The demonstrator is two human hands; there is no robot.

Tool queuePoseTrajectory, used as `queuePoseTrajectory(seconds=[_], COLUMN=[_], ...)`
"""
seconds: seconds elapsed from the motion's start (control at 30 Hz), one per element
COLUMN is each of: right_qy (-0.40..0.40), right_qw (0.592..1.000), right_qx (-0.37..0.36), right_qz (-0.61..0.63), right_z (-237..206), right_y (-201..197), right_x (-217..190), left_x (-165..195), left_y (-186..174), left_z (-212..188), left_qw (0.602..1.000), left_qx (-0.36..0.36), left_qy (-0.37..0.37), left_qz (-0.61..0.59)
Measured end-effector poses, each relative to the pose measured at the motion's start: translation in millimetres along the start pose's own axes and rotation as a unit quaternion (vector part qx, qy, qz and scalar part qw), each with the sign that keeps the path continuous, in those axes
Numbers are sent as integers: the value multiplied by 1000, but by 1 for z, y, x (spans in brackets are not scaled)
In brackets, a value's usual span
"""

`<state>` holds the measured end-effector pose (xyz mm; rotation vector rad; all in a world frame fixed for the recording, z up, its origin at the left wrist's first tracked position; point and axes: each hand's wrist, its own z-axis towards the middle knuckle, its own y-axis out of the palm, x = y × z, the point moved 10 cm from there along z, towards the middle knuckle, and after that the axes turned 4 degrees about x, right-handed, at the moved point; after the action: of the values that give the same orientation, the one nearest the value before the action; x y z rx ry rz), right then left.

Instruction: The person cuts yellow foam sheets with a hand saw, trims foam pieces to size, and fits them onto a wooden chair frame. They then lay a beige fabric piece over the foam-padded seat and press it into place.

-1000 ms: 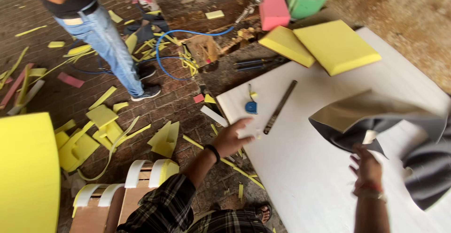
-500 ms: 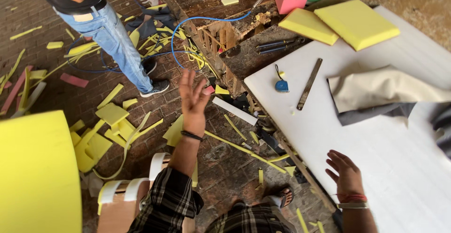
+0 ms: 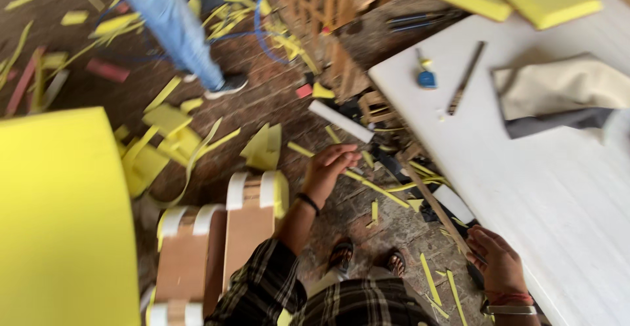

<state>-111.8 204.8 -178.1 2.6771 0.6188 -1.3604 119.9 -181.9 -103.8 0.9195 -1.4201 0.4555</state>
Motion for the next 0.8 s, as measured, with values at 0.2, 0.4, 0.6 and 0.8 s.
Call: queuePoseTrajectory(seconds=[0.2,0.4,0.6,0.8], right_qy=[-16,-21,25,9], right_qw=[989,957,908,858], right_qx=[-137,-260,-371,-452], right_qz=[-58,-125,-193,-244], right_z=[18,23,6,-72], right_y=[90,165,240,313], right_x=[-22,-2,53,72], left_x=[-16,-14,-7,-17], left_y=[-47,-88,-127,-193], left_z=[-26,-103,-207,-307], left_qw=[996,979,941,888], left_qx=[66,199,322,455], left_qy=[51,12,-62,-64], left_qz=[15,36,80,16])
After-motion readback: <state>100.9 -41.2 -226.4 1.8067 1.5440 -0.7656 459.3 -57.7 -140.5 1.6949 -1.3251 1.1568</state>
